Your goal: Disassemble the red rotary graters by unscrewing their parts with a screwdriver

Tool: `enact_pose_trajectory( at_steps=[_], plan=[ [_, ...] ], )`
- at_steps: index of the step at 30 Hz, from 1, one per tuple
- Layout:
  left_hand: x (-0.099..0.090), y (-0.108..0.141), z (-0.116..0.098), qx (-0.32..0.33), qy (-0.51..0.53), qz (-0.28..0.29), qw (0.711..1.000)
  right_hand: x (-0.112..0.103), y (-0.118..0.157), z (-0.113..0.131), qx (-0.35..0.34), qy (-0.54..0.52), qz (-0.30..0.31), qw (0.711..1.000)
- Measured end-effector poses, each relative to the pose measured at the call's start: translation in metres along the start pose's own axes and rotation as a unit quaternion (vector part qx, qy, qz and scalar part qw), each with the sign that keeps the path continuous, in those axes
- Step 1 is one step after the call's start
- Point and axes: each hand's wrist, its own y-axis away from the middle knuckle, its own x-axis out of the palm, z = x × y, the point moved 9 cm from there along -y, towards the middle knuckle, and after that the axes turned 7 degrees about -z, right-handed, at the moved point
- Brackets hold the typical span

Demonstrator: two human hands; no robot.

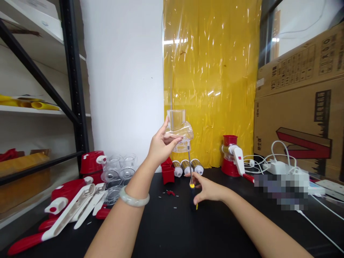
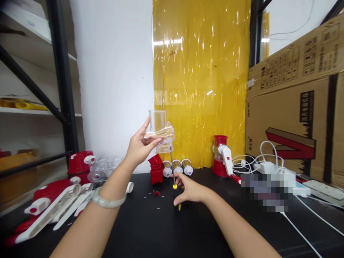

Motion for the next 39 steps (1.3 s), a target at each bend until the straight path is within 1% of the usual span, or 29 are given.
enact_pose_trajectory(
  at_steps=[3, 4, 5, 6, 9, 10, 11, 13, 15, 17, 19, 20, 21, 22, 25, 26, 27, 28, 30, 32, 34, 37, 39],
  plan=[
    [0.0, 0.0, 0.0, -0.004, -0.002, -0.001, 1.0, 0.014, 0.006, 0.006, -0.007, -0.048, 0.092, 0.995],
    [0.0, 0.0, 0.0, -0.006, -0.004, -0.002, 1.0, 0.017, 0.007, 0.006, -0.003, -0.063, 0.114, 0.991],
    [0.0, 0.0, 0.001, -0.007, -0.005, -0.003, 1.0, 0.019, 0.007, 0.004, 0.004, -0.068, 0.117, 0.991],
    [-0.001, 0.0, 0.001, -0.008, -0.005, -0.004, 1.0, 0.018, 0.006, 0.002, 0.01, -0.059, 0.103, 0.993],
    [-0.001, 0.0, 0.001, -0.003, -0.005, -0.001, 1.0, 0.006, 0.001, -0.001, 0.007, 0.016, 0.03, 0.999],
    [-0.001, 0.0, 0.002, -0.002, -0.005, -0.001, 1.0, 0.004, 0.002, 0.0, 0.001, 0.031, 0.026, 0.999],
    [-0.001, 0.0, 0.002, -0.001, -0.005, -0.002, 1.0, 0.004, 0.003, 0.001, -0.005, 0.032, 0.038, 0.999],
    [-0.001, 0.001, 0.002, -0.001, -0.004, -0.004, 1.0, 0.009, 0.007, 0.004, -0.01, -0.001, 0.086, 0.996],
    [0.0, 0.001, 0.002, -0.001, 0.0, -0.005, 1.0, 0.012, 0.008, 0.004, 0.0, -0.04, 0.112, 0.993],
    [0.0, 0.001, 0.001, -0.002, 0.002, -0.005, 1.0, 0.011, 0.006, -0.001, 0.018, -0.039, 0.09, 0.995],
    [0.001, 0.001, 0.001, -0.004, 0.001, -0.006, 1.0, 0.005, 0.004, -0.002, 0.022, -0.002, 0.044, 0.999],
    [0.001, 0.001, 0.001, -0.005, 0.001, -0.007, 1.0, 0.003, 0.003, -0.002, 0.018, 0.015, 0.032, 0.999],
    [0.0, 0.001, 0.001, -0.005, 0.001, -0.008, 1.0, 0.003, 0.004, 0.0, 0.012, 0.022, 0.034, 0.999],
    [0.0, 0.001, 0.0, -0.004, 0.002, -0.008, 1.0, 0.005, 0.005, 0.002, 0.007, 0.017, 0.051, 0.999],
    [0.0, 0.001, 0.0, -0.001, 0.009, -0.006, 1.0, 0.017, 0.011, 0.004, 0.01, -0.049, 0.136, 0.989],
    [0.0, 0.001, 0.0, -0.001, 0.01, -0.005, 1.0, 0.019, 0.012, 0.003, 0.016, -0.065, 0.147, 0.987],
    [0.0, 0.001, 0.001, -0.002, 0.01, -0.005, 1.0, 0.02, 0.011, 0.001, 0.022, -0.069, 0.142, 0.987],
    [0.0, 0.001, 0.001, -0.003, 0.01, -0.006, 1.0, 0.018, 0.009, -0.001, 0.028, -0.06, 0.123, 0.99],
    [0.0, 0.001, 0.001, -0.005, 0.009, -0.006, 1.0, 0.011, 0.005, -0.004, 0.033, -0.015, 0.073, 0.997],
    [0.0, 0.001, 0.0, -0.006, 0.012, -0.005, 1.0, 0.007, 0.005, -0.003, 0.031, 0.016, 0.053, 0.998],
    [0.0, 0.001, -0.001, -0.004, 0.013, -0.004, 1.0, 0.01, 0.007, 0.001, 0.022, 0.001, 0.081, 0.996],
    [0.0, 0.001, -0.001, -0.002, 0.01, -0.005, 1.0, 0.02, 0.01, 0.008, 0.015, -0.07, 0.136, 0.988],
    [0.0, 0.002, -0.001, -0.003, 0.01, -0.007, 1.0, 0.026, 0.01, 0.009, 0.021, -0.1, 0.143, 0.984]
  ],
)
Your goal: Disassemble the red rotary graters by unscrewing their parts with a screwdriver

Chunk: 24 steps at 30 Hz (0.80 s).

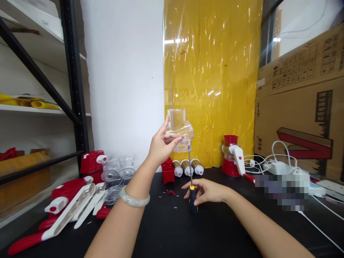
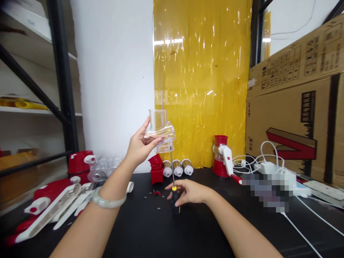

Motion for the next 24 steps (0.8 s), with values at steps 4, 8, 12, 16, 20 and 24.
enact_pose_trajectory(
  at_steps=[4, 8, 12, 16, 20, 24],
  plan=[
    [-0.002, 0.0, 0.0, -0.003, -0.001, -0.007, 1.0, 0.004, -0.004, -0.002, 0.01, -0.026, -0.015, 0.999],
    [-0.003, -0.002, -0.001, -0.003, -0.01, -0.01, 1.0, 0.002, -0.005, -0.004, 0.009, -0.045, -0.03, 0.998],
    [-0.002, -0.001, -0.001, -0.001, -0.01, -0.004, 1.0, 0.0, -0.007, -0.006, 0.009, -0.049, -0.041, 0.998],
    [-0.001, 0.0, -0.004, 0.001, -0.019, -0.005, 1.0, -0.002, -0.01, -0.008, 0.009, -0.034, -0.062, 0.997],
    [-0.001, 0.001, -0.007, 0.006, -0.024, -0.006, 1.0, -0.005, -0.013, -0.013, 0.001, -0.012, -0.087, 0.996],
    [-0.001, 0.0, -0.007, 0.006, -0.031, -0.004, 0.999, -0.004, -0.015, -0.015, -0.005, -0.012, -0.091, 0.996]
  ],
)
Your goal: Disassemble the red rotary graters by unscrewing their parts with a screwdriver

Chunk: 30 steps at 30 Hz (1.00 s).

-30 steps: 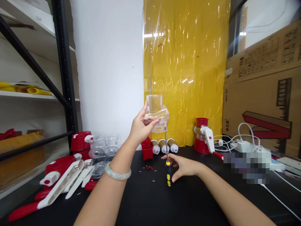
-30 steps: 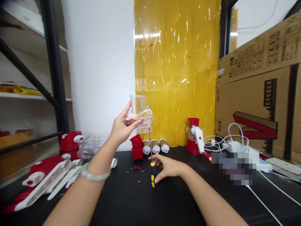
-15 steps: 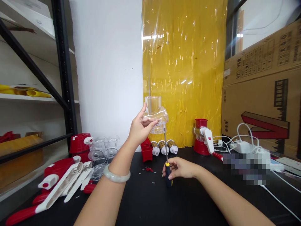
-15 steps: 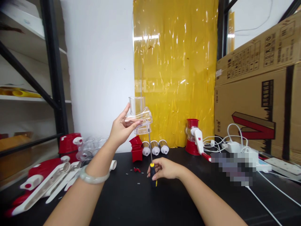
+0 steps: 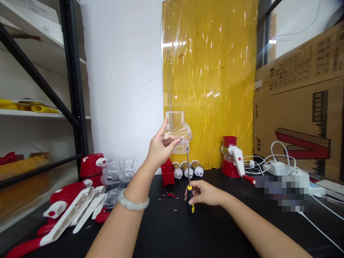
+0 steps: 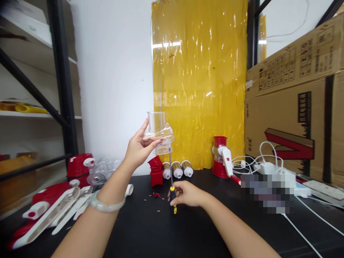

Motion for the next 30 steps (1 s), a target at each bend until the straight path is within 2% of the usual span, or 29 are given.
enact_pose_trajectory(
  at_steps=[4, 9, 11, 15, 17, 21, 26, 28, 30],
  plan=[
    [-0.001, 0.0, -0.001, 0.005, -0.01, -0.001, 1.0, -0.003, 0.003, 0.007, -0.013, 0.015, -0.004, 1.0],
    [0.0, 0.001, -0.002, -0.006, -0.01, -0.001, 1.0, -0.001, 0.009, 0.018, -0.033, -0.028, 0.041, 0.998],
    [0.0, 0.0, -0.002, -0.01, -0.005, 0.0, 1.0, -0.006, 0.007, 0.014, -0.022, -0.01, 0.023, 0.999],
    [0.0, 0.0, -0.002, -0.012, 0.003, 0.003, 1.0, -0.021, 0.005, 0.011, -0.031, 0.075, -0.052, 0.995],
    [0.001, 0.0, -0.001, -0.009, 0.007, 0.006, 1.0, -0.019, 0.007, 0.016, -0.048, 0.074, -0.046, 0.995],
    [0.002, 0.0, -0.001, -0.005, 0.012, 0.012, 1.0, -0.006, 0.01, 0.023, -0.051, 0.015, 0.011, 0.999],
    [0.002, 0.0, -0.001, -0.009, 0.012, 0.014, 1.0, -0.02, 0.007, 0.021, -0.045, 0.056, -0.061, 0.996],
    [0.002, 0.0, -0.001, -0.005, 0.013, 0.013, 1.0, -0.02, 0.009, 0.025, -0.064, 0.039, -0.046, 0.996],
    [0.002, 0.0, -0.001, -0.003, 0.012, 0.014, 1.0, -0.014, 0.011, 0.028, -0.069, 0.003, -0.001, 0.998]
  ],
)
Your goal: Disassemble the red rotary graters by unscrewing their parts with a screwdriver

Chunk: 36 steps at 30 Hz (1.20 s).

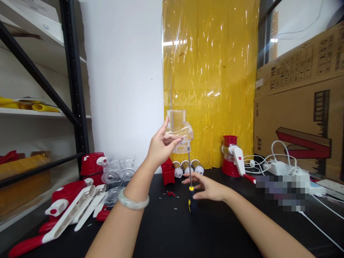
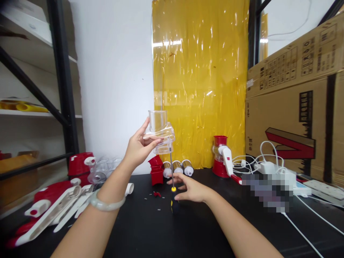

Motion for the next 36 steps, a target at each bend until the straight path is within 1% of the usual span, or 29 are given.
enact_pose_trajectory(
  at_steps=[2, 3, 7, 9, 12, 16, 18, 22, 29, 33, 36],
  plan=[
    [0.0, 0.0, 0.001, -0.004, 0.001, 0.002, 1.0, 0.005, 0.0, -0.001, 0.013, -0.02, 0.02, 0.999],
    [0.0, 0.0, 0.001, -0.006, 0.002, 0.002, 1.0, 0.006, 0.0, -0.002, 0.023, -0.016, 0.014, 0.999],
    [0.0, 0.0, 0.001, -0.008, -0.002, -0.002, 1.0, 0.002, -0.005, -0.011, 0.051, 0.031, -0.044, 0.997],
    [-0.001, 0.0, 0.001, -0.007, -0.007, -0.002, 1.0, 0.001, -0.006, -0.014, 0.057, 0.025, -0.054, 0.997],
    [-0.001, 0.0, 0.0, -0.003, -0.011, -0.002, 1.0, 0.0, -0.007, -0.014, 0.046, 0.011, -0.061, 0.997],
    [0.0, 0.0, 0.0, 0.001, -0.014, -0.001, 1.0, -0.003, -0.006, -0.009, 0.026, 0.028, -0.06, 0.997],
    [0.0, 0.001, 0.0, 0.0, -0.014, -0.001, 1.0, -0.002, -0.004, -0.005, 0.018, 0.022, -0.046, 0.999],
    [0.0, 0.001, 0.001, 0.002, -0.013, -0.002, 1.0, 0.002, -0.003, -0.002, 0.027, -0.007, -0.011, 1.0],
    [0.001, 0.001, 0.002, 0.004, -0.012, 0.003, 1.0, 0.006, -0.004, -0.004, 0.029, -0.023, -0.006, 0.999],
    [0.001, 0.001, 0.001, 0.001, -0.012, 0.002, 1.0, 0.005, -0.006, -0.008, 0.027, -0.037, -0.018, 0.999],
    [0.001, 0.001, 0.001, -0.001, -0.014, 0.003, 1.0, -0.002, -0.008, -0.015, 0.047, -0.031, -0.051, 0.997]
  ],
)
